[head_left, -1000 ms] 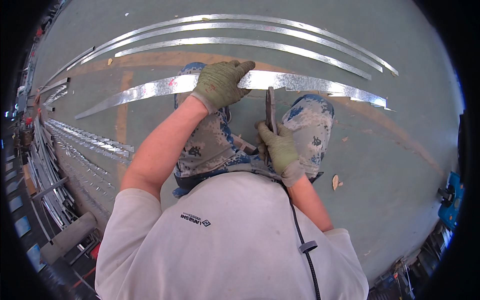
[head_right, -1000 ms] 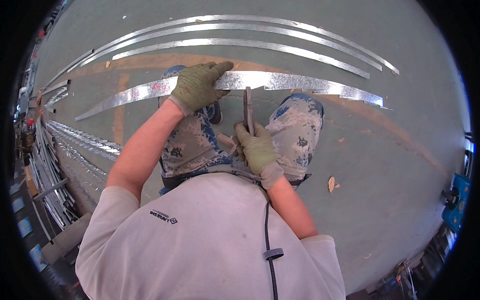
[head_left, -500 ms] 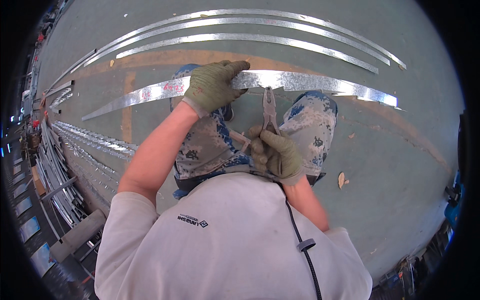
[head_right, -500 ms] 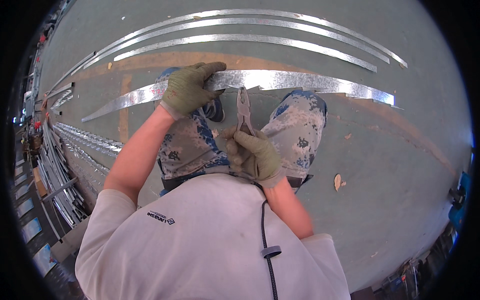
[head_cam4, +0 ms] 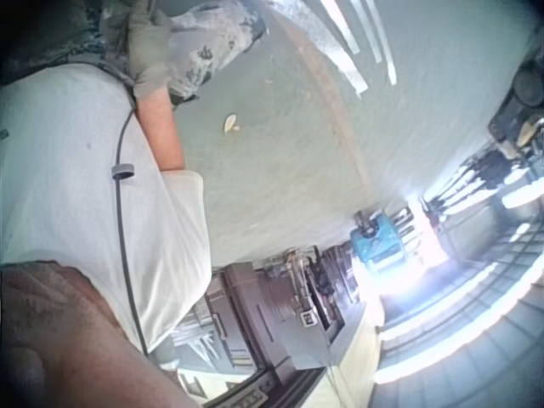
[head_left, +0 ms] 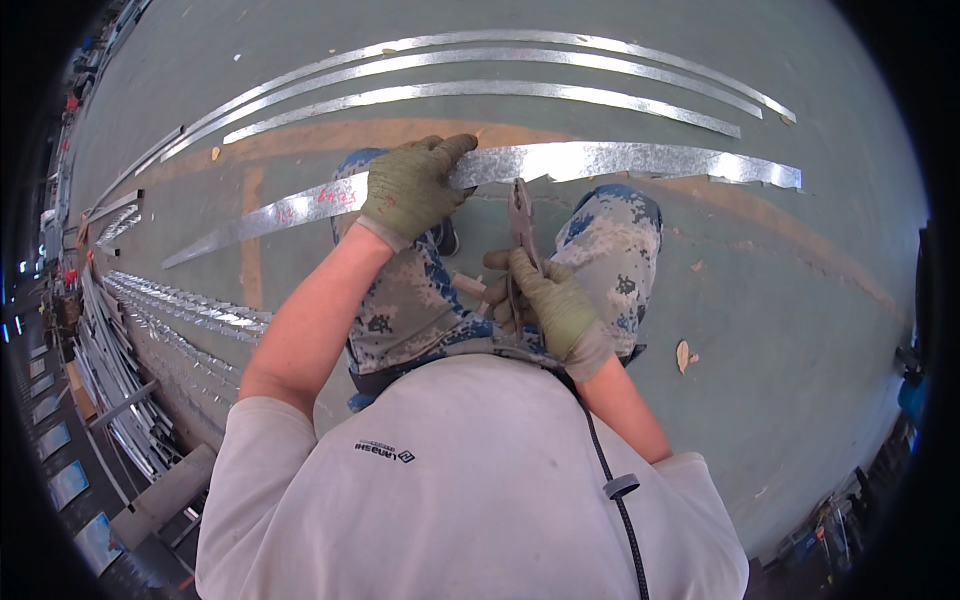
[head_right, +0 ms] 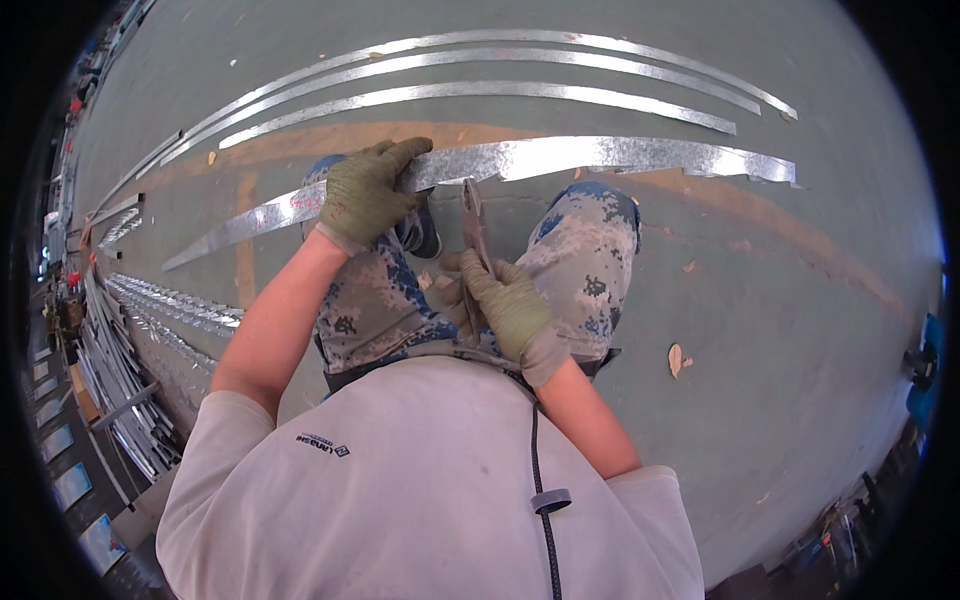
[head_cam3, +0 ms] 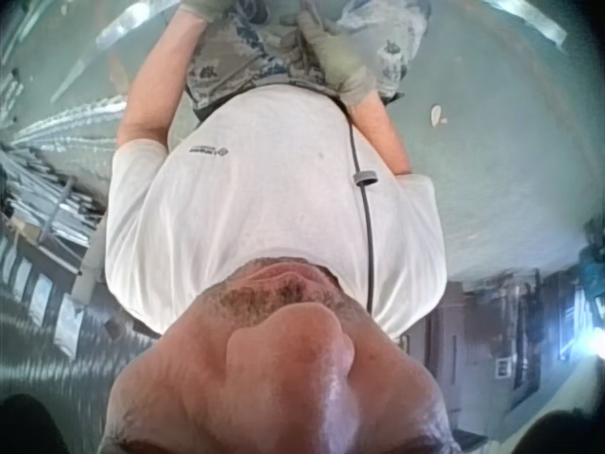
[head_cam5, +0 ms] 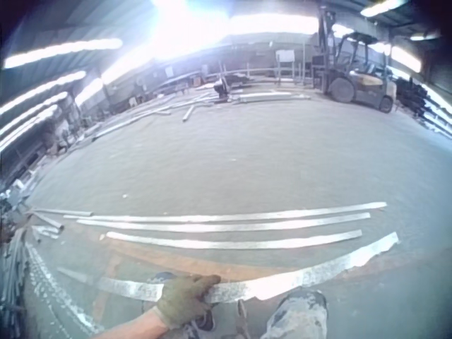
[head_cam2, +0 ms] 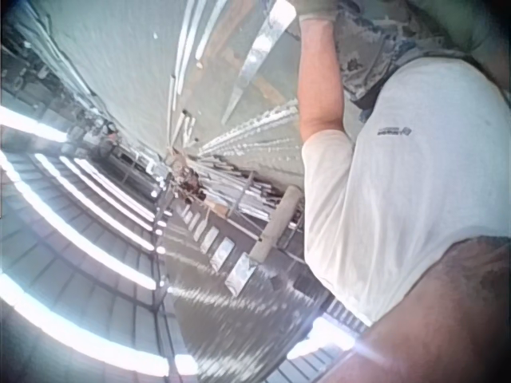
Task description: The person kneels on the floor and uses tin snips to cut a long metal strip into smaller pieces. The person repeatedly positions the snips, cuts the strip, and places the cut pieces on the floor.
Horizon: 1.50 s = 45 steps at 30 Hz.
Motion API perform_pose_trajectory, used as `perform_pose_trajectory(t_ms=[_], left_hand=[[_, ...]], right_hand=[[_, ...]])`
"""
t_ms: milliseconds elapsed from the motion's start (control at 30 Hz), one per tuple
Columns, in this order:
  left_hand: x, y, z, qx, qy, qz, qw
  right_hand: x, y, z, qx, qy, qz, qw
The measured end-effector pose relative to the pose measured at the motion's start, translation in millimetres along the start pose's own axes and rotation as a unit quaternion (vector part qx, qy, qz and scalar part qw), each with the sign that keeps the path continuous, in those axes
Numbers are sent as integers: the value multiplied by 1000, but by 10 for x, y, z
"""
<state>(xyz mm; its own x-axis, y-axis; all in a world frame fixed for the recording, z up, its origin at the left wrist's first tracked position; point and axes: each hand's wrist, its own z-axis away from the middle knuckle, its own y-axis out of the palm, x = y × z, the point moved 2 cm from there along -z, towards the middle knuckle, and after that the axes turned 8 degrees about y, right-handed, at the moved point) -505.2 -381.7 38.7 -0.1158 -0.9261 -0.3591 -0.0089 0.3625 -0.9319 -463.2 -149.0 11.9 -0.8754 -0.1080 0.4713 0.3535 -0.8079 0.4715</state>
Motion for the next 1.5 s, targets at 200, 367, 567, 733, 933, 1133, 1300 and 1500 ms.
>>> perform_pose_trajectory(t_ms=[200,367,567,733,933,1133,1300,1500], left_hand=[[48,51,37,-13,18,-6,1000],[34,51,33,-23,26,-2,999],[39,42,21,-31,34,-9,999],[-17,-9,12,-14,7,17,1000],[-81,-83,-25,-5,-2,50,999],[-63,-91,-10,15,-9,42,999],[-13,-63,-38,6,0,32,999],[18,38,-12,-35,40,14,998]], right_hand=[[16,82,67,11,11,-27,1000],[3,86,55,34,8,-37,999],[-13,17,11,75,15,-86,993],[-46,24,6,132,7,-149,980],[-224,5,-77,315,41,-322,892],[-275,5,-85,375,12,-313,873],[-235,-1,-107,306,15,-271,912],[-220,-25,-111,242,-4,-135,961]])
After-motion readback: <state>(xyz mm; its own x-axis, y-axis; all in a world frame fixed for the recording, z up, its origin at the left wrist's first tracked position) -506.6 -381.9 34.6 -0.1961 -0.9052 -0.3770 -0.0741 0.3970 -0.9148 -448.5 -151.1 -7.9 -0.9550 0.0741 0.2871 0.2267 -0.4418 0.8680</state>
